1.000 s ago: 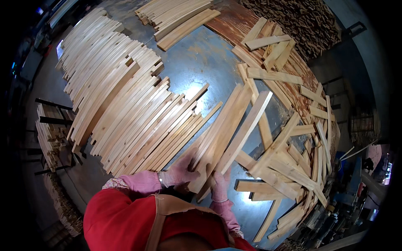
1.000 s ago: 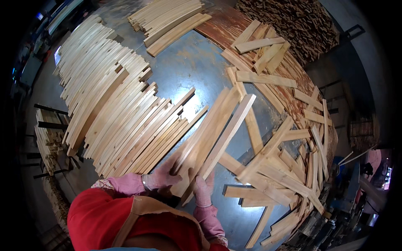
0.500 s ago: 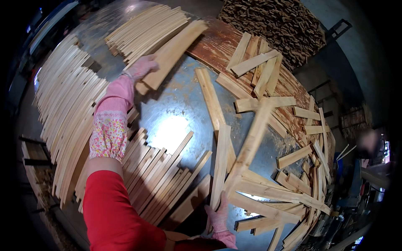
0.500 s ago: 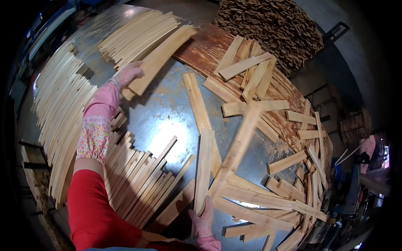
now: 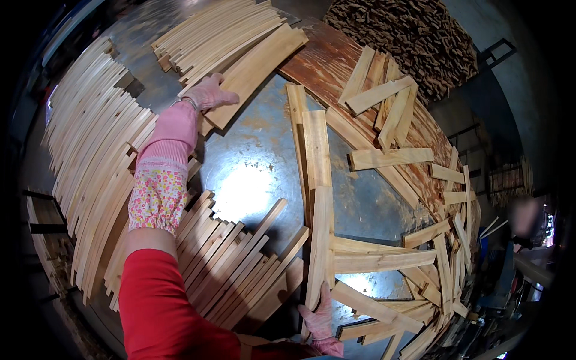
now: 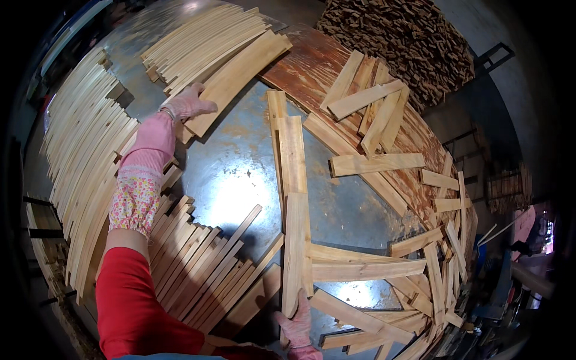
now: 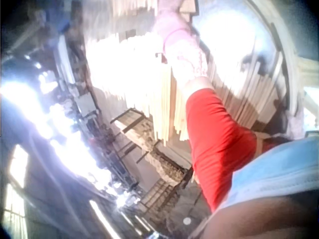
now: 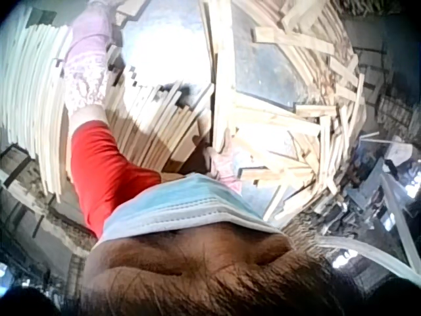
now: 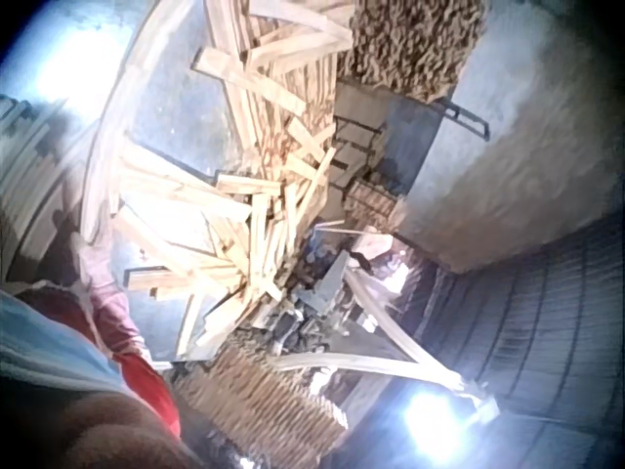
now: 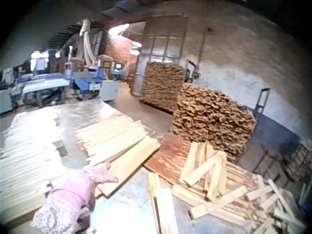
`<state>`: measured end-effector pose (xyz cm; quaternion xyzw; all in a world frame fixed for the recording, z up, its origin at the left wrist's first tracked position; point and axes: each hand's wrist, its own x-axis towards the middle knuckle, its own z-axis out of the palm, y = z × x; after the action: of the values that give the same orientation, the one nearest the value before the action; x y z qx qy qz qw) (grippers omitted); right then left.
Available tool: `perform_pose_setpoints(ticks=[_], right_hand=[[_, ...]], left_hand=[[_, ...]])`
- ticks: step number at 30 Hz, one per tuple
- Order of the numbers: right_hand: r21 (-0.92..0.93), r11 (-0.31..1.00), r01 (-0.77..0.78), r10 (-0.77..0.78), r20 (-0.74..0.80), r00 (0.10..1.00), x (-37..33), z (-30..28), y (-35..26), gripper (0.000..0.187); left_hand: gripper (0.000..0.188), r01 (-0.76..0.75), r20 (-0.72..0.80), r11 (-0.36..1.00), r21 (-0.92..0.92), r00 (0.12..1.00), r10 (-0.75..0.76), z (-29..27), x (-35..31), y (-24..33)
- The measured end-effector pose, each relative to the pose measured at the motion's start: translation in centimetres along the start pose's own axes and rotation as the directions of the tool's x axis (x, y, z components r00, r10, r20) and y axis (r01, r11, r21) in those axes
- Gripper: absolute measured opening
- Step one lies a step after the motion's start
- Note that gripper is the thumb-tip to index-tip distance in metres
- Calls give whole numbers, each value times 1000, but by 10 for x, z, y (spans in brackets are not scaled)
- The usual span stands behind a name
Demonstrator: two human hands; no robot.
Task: The person sorts and stacks thin wooden planks on a metal workbench. They pick up planks from a scattered pile, align them, and place them into a neat stack, occasionally moving the stack to a nearby rack.
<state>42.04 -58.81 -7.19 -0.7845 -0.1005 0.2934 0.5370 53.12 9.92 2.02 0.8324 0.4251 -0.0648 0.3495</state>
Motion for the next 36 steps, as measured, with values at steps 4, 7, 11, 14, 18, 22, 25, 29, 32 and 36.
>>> perform_pose_setpoints(ticks=[4, 7, 11, 14, 18, 22, 25, 29, 32, 36], right_hand=[[-177, 982, 68, -66, 19, 998, 3, -2, 6, 113], [-218, 973, 75, -74, 13, 997, 1, 1, 8, 113], [-73, 997, 4, -6, -21, 1000, -3, 2, 14, 112], [78, 995, -62, 65, -27, 998, 0, 14, -20, 112], [-258, 965, 58, -63, -9, 998, 0, 6, 0, 112], [-243, 967, 80, -83, -3, 997, 1, 5, 7, 113], [-264, 961, 81, -84, 1, 996, 1, 8, 0, 113], [-131, 991, 26, -30, -25, 999, -2, 3, 17, 113], [-24, 999, 45, -45, -18, 999, -3, 2, 23, 111], [-393, 913, 107, -126, -22, 992, 3, 4, -12, 108]], left_hand=[[115, -53, -234, 954, 296, 964, 126, 28, -29, 23], [114, -7, -246, 954, 298, 966, 84, 55, -28, 38], [127, -52, -100, 993, 108, 993, 63, 23, 5, 5], [127, -8, -108, 998, -59, 994, 2, 24, 27, -27], [119, -20, -101, 990, -138, 995, 6, 21, -5, -3], [114, -19, -112, 990, 143, 993, 35, 19, -30, 27], [108, 30, -177, 833, 552, 981, 82, 67, -49, 60], [80, -27, -236, 895, 445, 961, 146, 75, -39, 59], [67, 73, -428, 898, 435, 894, 135, 55, 8, 29], [64, 221, -496, 837, 501, 865, 68, 48, 37, 32]])
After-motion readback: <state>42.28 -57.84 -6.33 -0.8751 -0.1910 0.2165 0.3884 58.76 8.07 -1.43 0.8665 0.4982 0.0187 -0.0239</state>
